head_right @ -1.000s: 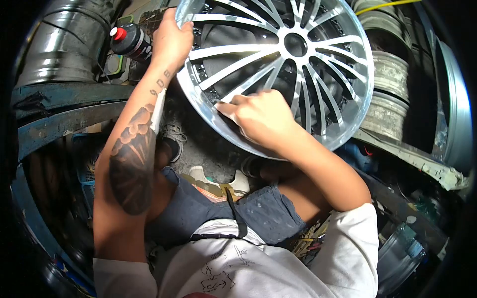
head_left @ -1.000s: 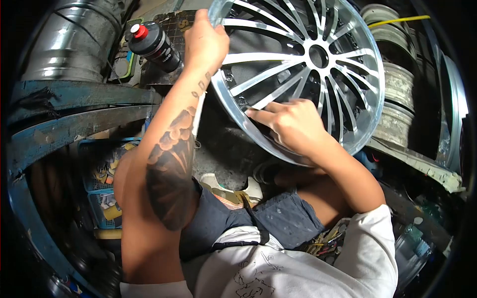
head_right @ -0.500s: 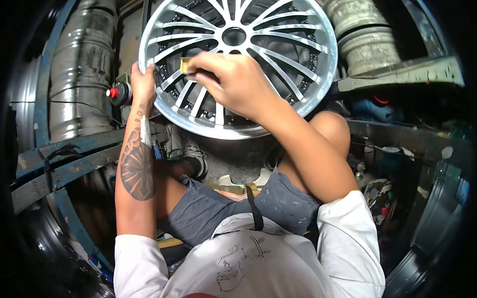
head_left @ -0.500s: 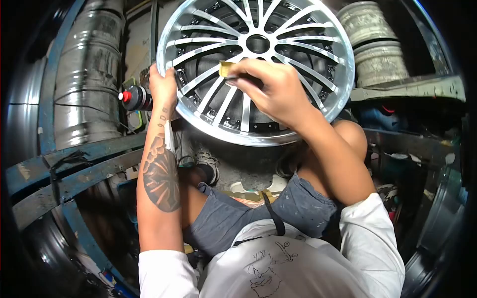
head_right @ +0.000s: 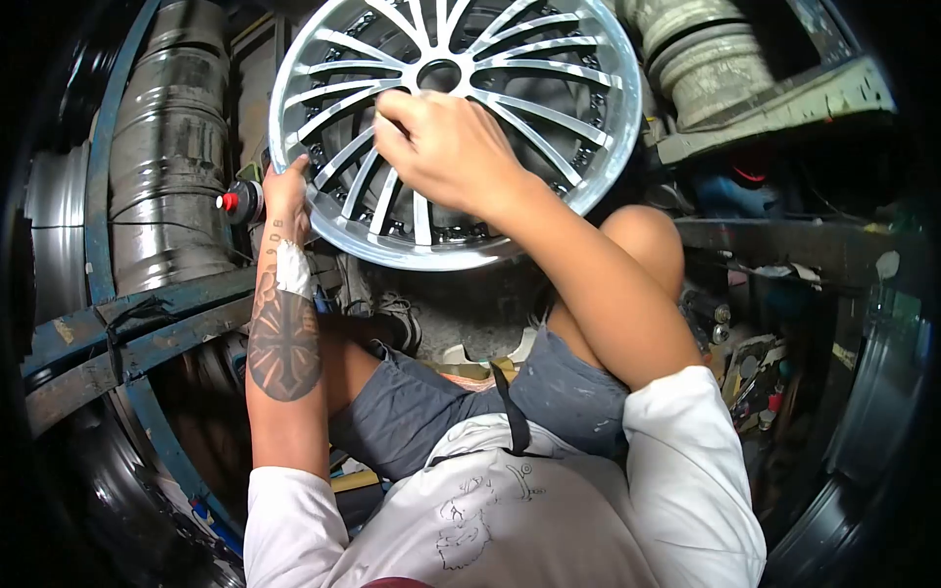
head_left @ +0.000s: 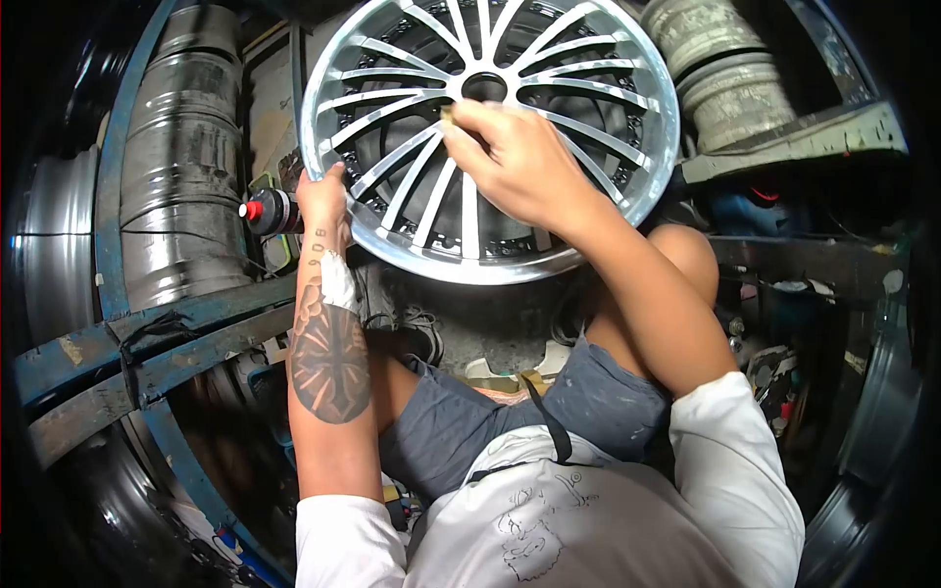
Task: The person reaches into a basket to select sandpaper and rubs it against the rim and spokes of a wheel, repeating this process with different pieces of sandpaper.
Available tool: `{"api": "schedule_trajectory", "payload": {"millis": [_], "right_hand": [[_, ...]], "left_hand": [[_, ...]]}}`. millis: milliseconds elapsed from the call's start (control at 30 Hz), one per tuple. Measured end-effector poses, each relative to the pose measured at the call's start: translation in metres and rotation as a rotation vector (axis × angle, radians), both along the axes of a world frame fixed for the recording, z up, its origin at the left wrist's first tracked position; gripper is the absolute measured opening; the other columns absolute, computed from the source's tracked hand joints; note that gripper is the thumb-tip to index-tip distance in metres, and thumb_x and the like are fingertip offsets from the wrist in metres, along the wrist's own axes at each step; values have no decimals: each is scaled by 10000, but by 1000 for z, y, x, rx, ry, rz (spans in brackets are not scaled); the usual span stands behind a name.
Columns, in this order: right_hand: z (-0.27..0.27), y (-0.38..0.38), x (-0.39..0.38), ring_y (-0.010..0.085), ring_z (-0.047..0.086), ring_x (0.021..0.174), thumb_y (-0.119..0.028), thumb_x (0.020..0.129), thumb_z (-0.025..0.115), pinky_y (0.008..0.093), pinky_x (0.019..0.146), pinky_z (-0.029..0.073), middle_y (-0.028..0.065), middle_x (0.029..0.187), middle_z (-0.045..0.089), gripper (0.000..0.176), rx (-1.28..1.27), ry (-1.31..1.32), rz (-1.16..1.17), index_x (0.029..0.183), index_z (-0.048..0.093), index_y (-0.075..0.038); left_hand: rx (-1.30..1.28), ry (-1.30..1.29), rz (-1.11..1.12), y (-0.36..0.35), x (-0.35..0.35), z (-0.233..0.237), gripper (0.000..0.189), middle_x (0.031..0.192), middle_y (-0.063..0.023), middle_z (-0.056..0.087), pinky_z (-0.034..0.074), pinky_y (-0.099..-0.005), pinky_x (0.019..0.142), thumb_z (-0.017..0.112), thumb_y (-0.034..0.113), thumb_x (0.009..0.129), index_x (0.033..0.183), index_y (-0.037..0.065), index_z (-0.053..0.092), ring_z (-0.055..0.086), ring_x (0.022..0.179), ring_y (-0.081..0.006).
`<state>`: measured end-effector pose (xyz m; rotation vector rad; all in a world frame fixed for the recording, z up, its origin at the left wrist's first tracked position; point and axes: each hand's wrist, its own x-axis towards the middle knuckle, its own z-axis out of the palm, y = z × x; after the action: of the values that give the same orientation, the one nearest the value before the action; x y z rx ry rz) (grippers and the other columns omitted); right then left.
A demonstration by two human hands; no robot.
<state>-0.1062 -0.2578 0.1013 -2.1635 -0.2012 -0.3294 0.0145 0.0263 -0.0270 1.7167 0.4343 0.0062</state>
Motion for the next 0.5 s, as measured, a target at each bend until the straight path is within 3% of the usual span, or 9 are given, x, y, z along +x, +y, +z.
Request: {"api": "schedule_trajectory", "payload": {"millis": [67,200,367,500], "right_hand": [[-9,1,-9,436,677,798,-255,1002,610,521,728,542,222,863,680,195,-62,-66,27,1015,666,-68],[-15,2,-27,412,685,784,-206,960,692,487,710,550,206,874,678,175,-133,47,137,1051,667,-59],[-27,22,-40,313,698,694,-204,867,767,418,625,555,98,833,699,194,-233,121,225,1046,733,-139],[-38,40,-33,279,643,680,-214,870,800,398,666,514,56,774,664,209,-395,50,316,1067,773,-149]], "left_hand": [[-9,-10,-8,-1,-1,0,340,1078,-105,760,528,-345,876,778,40,893,1213,-23,681,702,939,-203],[123,-31,8,-7,-2,5,371,1047,-116,780,543,-344,861,781,26,846,1205,-29,702,729,917,-204],[142,-16,47,-16,-8,9,327,1002,-134,792,553,-359,854,795,71,837,1156,17,749,753,908,-228],[86,28,10,-16,-4,15,325,1020,-163,793,560,-385,871,812,94,834,1148,34,756,768,953,-280]]}}
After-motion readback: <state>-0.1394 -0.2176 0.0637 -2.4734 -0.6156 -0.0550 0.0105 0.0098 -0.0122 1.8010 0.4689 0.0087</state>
